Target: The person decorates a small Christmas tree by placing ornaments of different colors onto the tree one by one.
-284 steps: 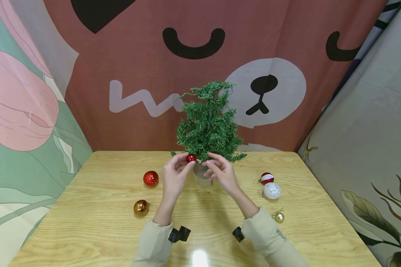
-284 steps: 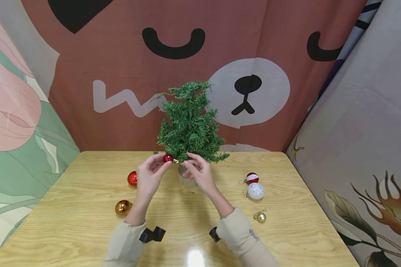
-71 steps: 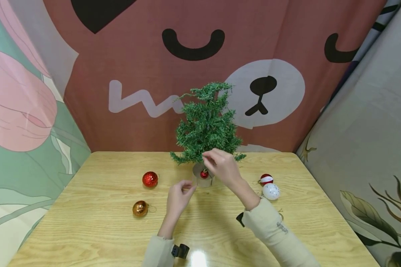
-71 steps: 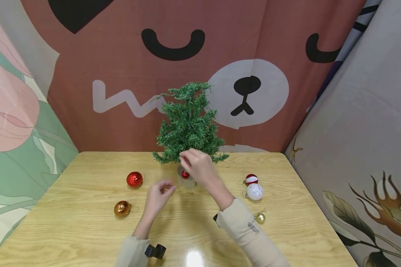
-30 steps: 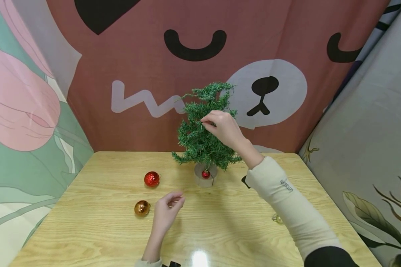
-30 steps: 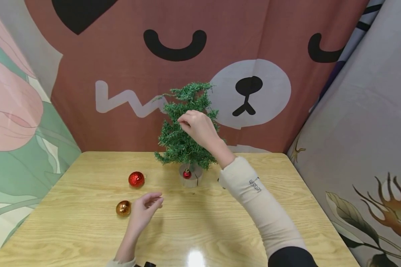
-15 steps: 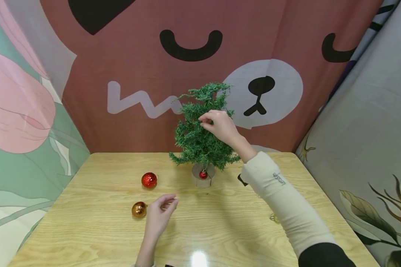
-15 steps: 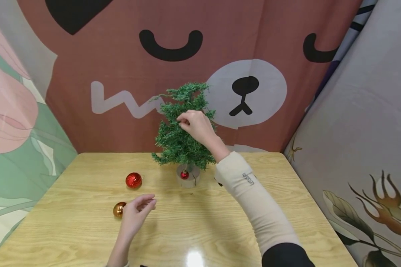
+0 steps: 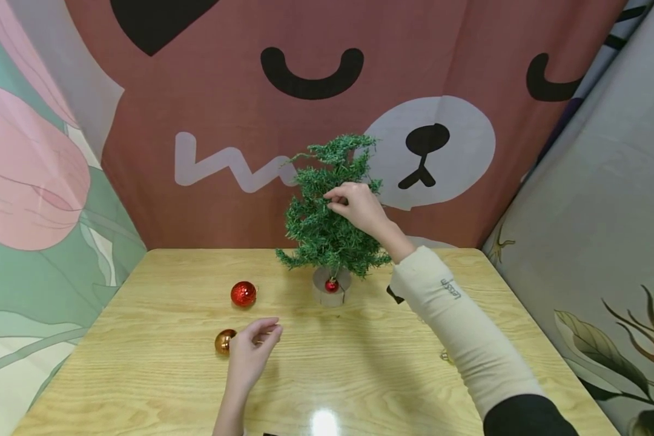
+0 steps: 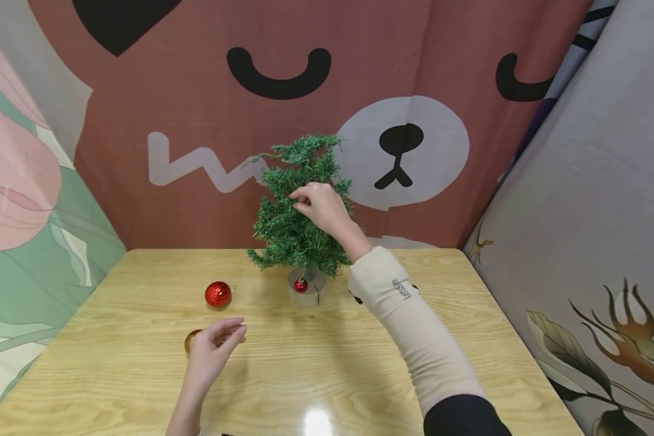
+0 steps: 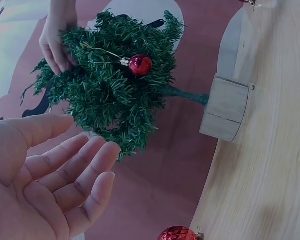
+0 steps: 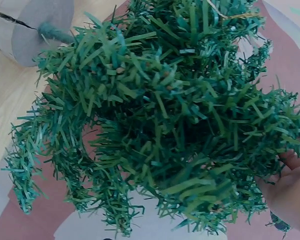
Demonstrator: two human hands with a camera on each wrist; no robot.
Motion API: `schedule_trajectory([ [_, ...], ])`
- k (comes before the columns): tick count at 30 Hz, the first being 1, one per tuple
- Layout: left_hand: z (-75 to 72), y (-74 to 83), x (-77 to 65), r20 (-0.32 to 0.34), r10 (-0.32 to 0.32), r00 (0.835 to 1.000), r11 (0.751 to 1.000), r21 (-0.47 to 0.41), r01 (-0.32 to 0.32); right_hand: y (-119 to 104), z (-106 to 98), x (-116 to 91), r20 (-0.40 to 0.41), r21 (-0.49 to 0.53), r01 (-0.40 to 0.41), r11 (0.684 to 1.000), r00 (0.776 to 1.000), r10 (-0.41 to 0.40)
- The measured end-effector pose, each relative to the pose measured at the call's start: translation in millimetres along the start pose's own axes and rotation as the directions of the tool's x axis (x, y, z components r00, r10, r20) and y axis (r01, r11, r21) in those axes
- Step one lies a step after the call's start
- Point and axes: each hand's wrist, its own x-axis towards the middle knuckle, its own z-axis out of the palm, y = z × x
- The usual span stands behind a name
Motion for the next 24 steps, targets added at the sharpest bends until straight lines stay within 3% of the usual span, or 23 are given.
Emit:
schedule_trajectory([
  [12,-8.5,-2.4,0.4,-0.044,0.013,0.999,1.000,0.000,-0.013,4,3,-2,0.010,0.037,-0.017,0.999,1.000,0.017],
  [24,-18.3,-9.6,0.6,-0.078,-0.021,0.997,1.000,0.018,0.023,4,5,-3,0.030,0.048,-0.031,0.998,0.999,0.030],
])
